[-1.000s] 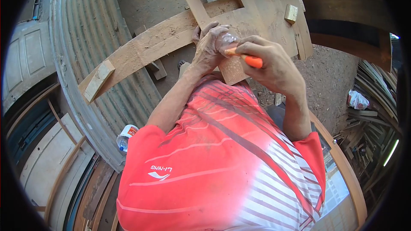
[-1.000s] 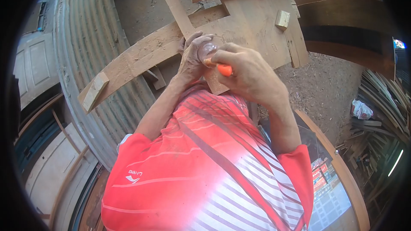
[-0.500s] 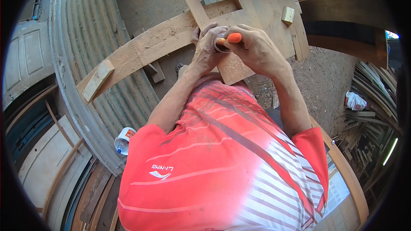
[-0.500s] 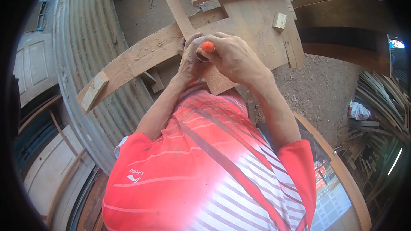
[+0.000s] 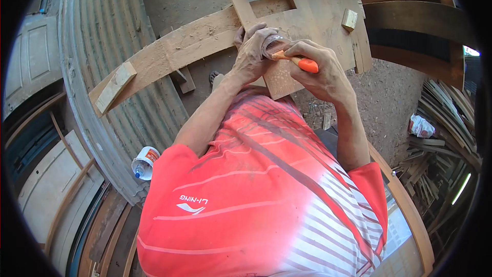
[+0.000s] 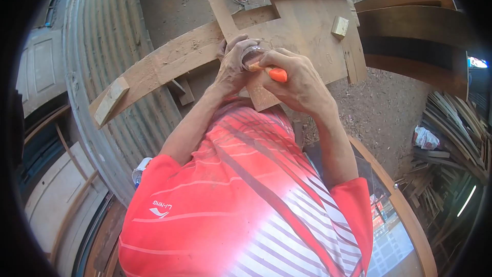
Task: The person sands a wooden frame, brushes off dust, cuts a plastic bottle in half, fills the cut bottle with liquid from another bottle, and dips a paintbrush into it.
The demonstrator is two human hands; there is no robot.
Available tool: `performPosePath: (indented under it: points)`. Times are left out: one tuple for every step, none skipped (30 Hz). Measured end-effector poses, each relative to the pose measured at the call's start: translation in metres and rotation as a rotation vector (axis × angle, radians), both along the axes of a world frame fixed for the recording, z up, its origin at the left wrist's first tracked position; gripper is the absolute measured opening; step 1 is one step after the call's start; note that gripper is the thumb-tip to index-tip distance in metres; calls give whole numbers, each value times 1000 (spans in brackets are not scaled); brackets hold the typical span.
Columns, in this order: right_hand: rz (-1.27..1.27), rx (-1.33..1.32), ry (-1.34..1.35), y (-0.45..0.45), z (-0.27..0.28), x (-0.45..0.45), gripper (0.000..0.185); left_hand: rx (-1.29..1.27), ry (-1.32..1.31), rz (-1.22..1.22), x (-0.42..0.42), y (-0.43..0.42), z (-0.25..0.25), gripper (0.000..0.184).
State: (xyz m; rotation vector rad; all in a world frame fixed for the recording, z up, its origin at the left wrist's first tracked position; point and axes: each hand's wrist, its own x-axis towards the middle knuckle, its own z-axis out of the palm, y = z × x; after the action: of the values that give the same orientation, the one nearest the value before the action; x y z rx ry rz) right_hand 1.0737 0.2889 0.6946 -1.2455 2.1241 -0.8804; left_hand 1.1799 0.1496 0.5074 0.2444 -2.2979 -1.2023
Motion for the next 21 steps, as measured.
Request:
performPosePath:
  points:
    - [4,29,-3,0,2,2,24,1,2,-3,1,1,-1,67]
    - [6,53,-3,-5,6,4,24,-3,8,-7,1,2,-1,67]
    - [11,74,2,-9,11,3,24,-10,18,-9,-1,0,-2,67]
    - [-6,68,-9,-11,13,3,23,-15,18,-11,-2,-1,-2,67]
    - [-21,65,-23,-13,15,3,23,-18,15,-11,-1,-1,-1,67]
    - [-35,66,-41,-13,16,4,22,-17,9,-11,0,-1,0,67]
    - [-40,84,-29,-11,15,5,22,-6,11,-18,2,-1,1,69]
    - [-40,102,-14,-10,13,5,21,3,16,-20,2,0,2,70]
    - [-43,115,3,-9,13,5,20,8,25,-25,1,-1,4,72]
    - [-61,74,9,-9,15,7,20,14,18,-19,1,1,2,73]
    - [-79,30,20,-12,17,10,19,18,17,-13,0,2,1,73]
    - [-90,-13,29,-16,17,10,19,22,14,0,-2,1,-1,74]
    - [-106,-28,48,-17,12,9,18,28,27,-7,-3,-1,-5,75]
    - [-126,-38,58,-15,1,10,17,37,33,-16,-2,-3,-5,75]
    - [-155,-49,69,-13,-4,14,17,44,39,-34,1,-3,-5,76]
    - [-150,-28,64,-13,-3,13,16,76,33,-35,1,-2,-4,76]
    - [-145,-12,61,-15,1,11,15,104,30,-37,0,-3,-3,77]
    - [-149,5,55,-14,3,12,14,133,23,-47,2,-1,-1,77]
    - [-128,-27,98,-13,3,12,14,105,33,-47,-1,-3,1,77]
    - [-102,-54,132,-7,0,17,14,83,35,-42,2,-1,2,77]
    - [-74,-84,169,-8,-1,17,14,57,38,-34,0,-3,1,77]
